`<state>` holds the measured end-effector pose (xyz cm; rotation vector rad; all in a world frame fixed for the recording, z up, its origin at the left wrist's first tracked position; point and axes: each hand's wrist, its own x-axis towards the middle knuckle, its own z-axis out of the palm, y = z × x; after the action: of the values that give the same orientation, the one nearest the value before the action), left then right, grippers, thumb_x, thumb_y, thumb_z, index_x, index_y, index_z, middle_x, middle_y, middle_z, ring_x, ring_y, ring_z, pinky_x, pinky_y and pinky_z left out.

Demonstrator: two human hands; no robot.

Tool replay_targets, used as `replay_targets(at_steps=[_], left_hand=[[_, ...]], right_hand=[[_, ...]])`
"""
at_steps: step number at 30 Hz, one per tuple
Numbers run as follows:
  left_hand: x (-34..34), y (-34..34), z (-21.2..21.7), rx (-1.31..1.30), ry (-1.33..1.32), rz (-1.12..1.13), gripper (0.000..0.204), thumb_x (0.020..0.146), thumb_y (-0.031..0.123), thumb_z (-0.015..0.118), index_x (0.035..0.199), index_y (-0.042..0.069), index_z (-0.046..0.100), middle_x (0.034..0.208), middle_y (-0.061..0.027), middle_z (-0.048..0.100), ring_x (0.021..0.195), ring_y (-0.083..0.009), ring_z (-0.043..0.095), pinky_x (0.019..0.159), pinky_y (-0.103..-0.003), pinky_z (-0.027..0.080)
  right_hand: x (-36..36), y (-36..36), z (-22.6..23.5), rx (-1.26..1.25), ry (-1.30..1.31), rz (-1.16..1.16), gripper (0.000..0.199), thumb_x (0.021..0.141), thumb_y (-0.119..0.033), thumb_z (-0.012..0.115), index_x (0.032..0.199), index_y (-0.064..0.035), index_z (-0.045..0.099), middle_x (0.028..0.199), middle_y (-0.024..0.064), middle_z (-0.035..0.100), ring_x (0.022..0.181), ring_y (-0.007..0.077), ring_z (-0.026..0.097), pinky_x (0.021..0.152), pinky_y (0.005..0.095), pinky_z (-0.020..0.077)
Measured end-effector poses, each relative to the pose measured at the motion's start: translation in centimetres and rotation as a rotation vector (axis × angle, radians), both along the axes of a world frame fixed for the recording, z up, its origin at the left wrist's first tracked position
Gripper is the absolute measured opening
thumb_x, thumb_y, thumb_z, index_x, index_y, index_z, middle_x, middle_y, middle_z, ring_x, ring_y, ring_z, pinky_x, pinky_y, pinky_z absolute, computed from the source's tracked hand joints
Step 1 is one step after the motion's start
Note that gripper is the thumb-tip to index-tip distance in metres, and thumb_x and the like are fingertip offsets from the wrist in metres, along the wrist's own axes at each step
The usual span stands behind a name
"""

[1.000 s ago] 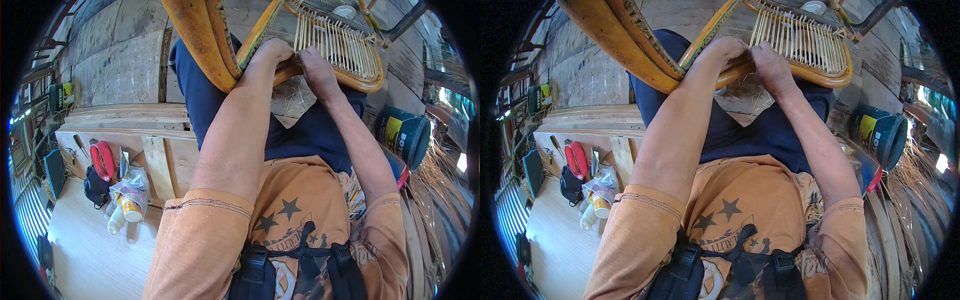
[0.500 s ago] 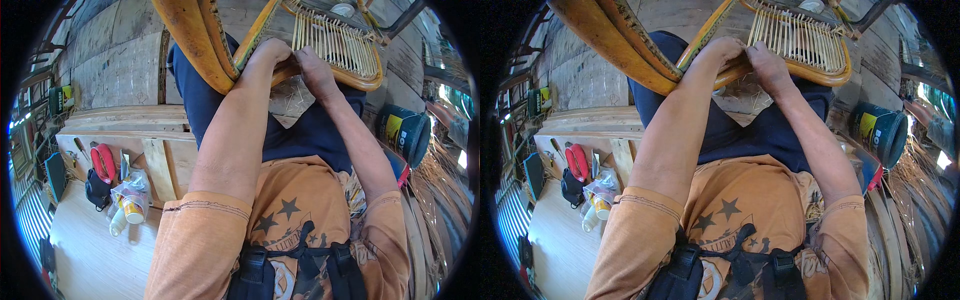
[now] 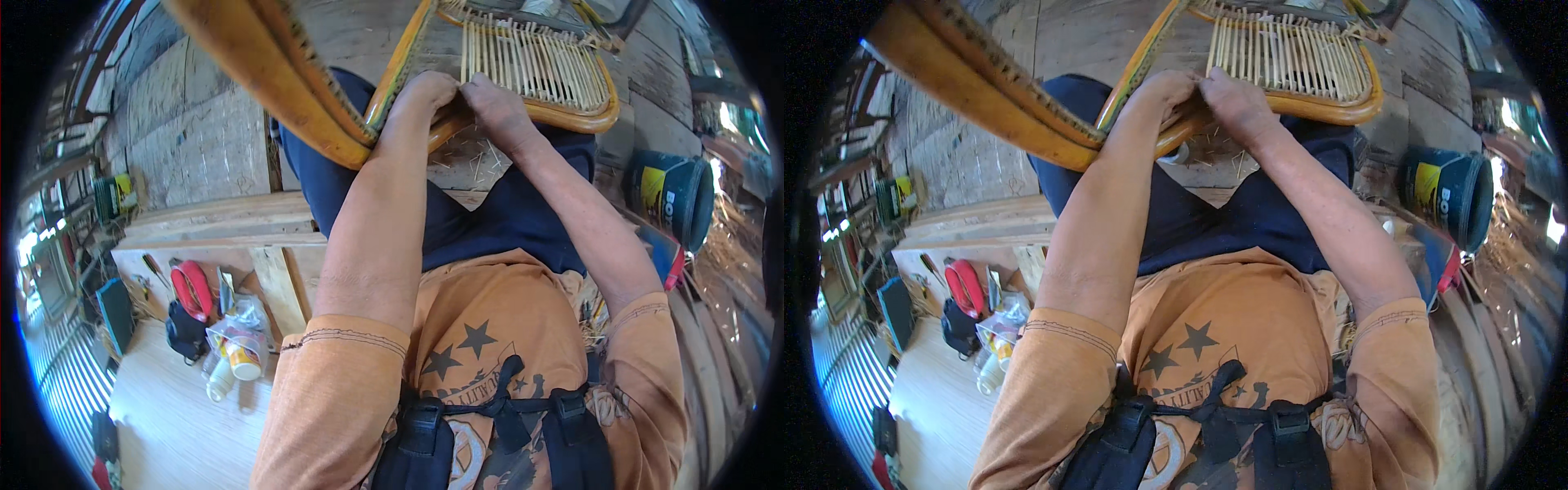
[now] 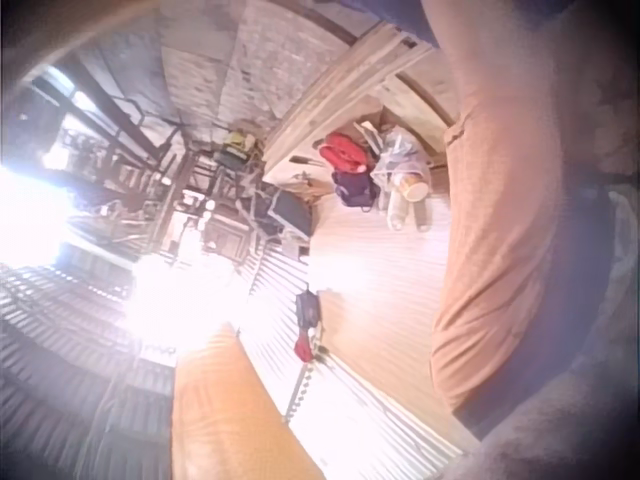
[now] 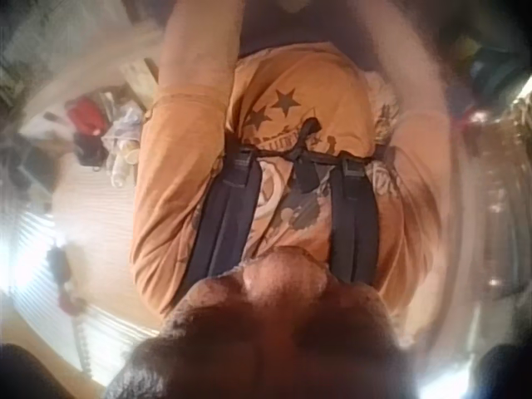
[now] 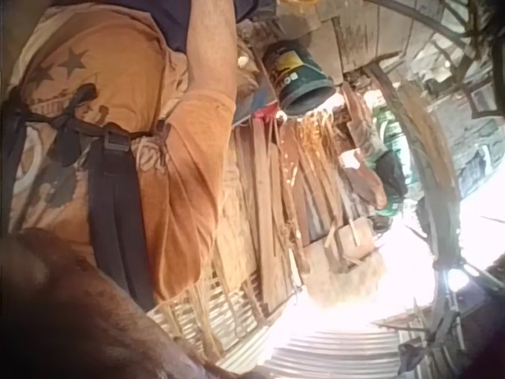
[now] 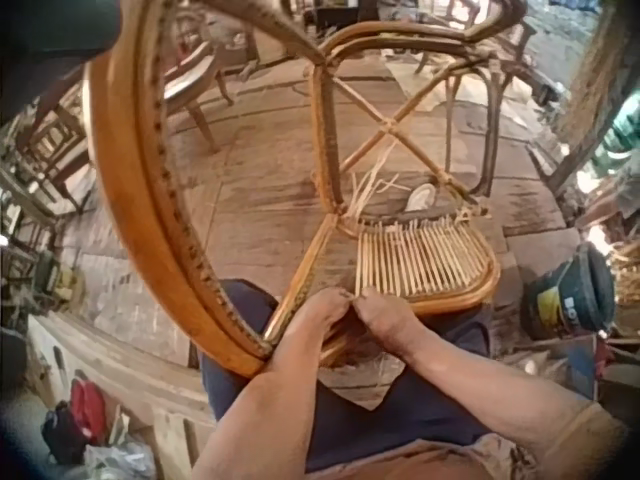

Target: Repairing and weaving the rattan seat of a wooden chair.

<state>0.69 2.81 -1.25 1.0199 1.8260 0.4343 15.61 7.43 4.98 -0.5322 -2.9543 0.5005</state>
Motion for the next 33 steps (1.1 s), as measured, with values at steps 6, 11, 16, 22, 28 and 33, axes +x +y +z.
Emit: replay_targets(at_steps=[6,11,16,22,28,33], left_hand=[[-0.2,0.2,4.3,-0.056,0.288,-0.576,0.033,0.081,0.006,0.042,0.11,0.007,0.058,0.104,-0.0151,0.061,0.091,-0.025,0.06,0.066,-0.039,0.051],[-0.7,0.0,2.6,-0.178,0.11,-0.309,0.028,0.082,0.009,0.044,0.105,0.006,0.059,0.105,-0.0129,0.06,0.095,-0.0266,0.057,0.074,-0.034,0.049],[-0.8,0.0,3.3,0.017,0.476,-0.751,0.024,0.082,0.007,0.047,0.102,0.007,0.06,0.103,-0.0093,0.06,0.094,-0.0196,0.056,0.071,-0.032,0.049],[-1.1,-0.8,-3.4,-0.06,-0.114,0.053,0.026,0.076,0.011,0.049,0.097,0.009,0.064,0.104,-0.0136,0.061,0.094,-0.0301,0.058,0.075,-0.037,0.05],[-1.0,0.3,-2.4,-0.133,0.006,-0.056,0.025,0.074,0.009,0.051,0.095,0.007,0.064,0.099,-0.014,0.062,0.09,-0.0305,0.06,0.071,-0.038,0.05],[-1.2,0.0,-0.3,-0.025,0.117,-0.291,0.029,0.074,0.008,0.05,0.099,0.009,0.064,0.103,-0.013,0.061,0.093,-0.0296,0.059,0.074,-0.037,0.05]], right_hand=[[0.9,1.2,-1.3,-0.19,0.133,0.0,0.016,0.078,-0.002,0.044,0.092,-0.0053,0.051,0.085,0.0142,0.05,0.08,0.0334,0.054,0.067,0.0406,0.0456],[0.7,1.2,-1.9,-0.294,0.293,-0.027,0.018,0.078,-0.003,0.044,0.093,-0.0048,0.053,0.083,0.0151,0.05,0.079,0.033,0.053,0.068,0.0386,0.0445],[1.2,0.8,-1.1,-0.226,0.145,-0.072,0.015,0.08,-0.004,0.041,0.091,-0.0047,0.051,0.087,0.0141,0.049,0.082,0.0336,0.053,0.069,0.0387,0.0447],[0.5,0.8,0.0,-0.208,0.094,-0.037,0.016,0.08,-0.004,0.041,0.094,-0.0057,0.048,0.091,0.0138,0.048,0.083,0.0348,0.053,0.068,0.0402,0.0451],[0.7,0.7,0.1,-0.183,0.095,-0.024,0.015,0.08,-0.002,0.039,0.093,-0.0052,0.046,0.092,0.0143,0.048,0.083,0.0365,0.053,0.068,0.042,0.0449],[0.7,0.9,0.0,-0.151,0.098,0.019,0.013,0.08,-0.002,0.04,0.091,-0.004,0.045,0.092,0.0154,0.047,0.082,0.0367,0.053,0.068,0.0425,0.0451]])
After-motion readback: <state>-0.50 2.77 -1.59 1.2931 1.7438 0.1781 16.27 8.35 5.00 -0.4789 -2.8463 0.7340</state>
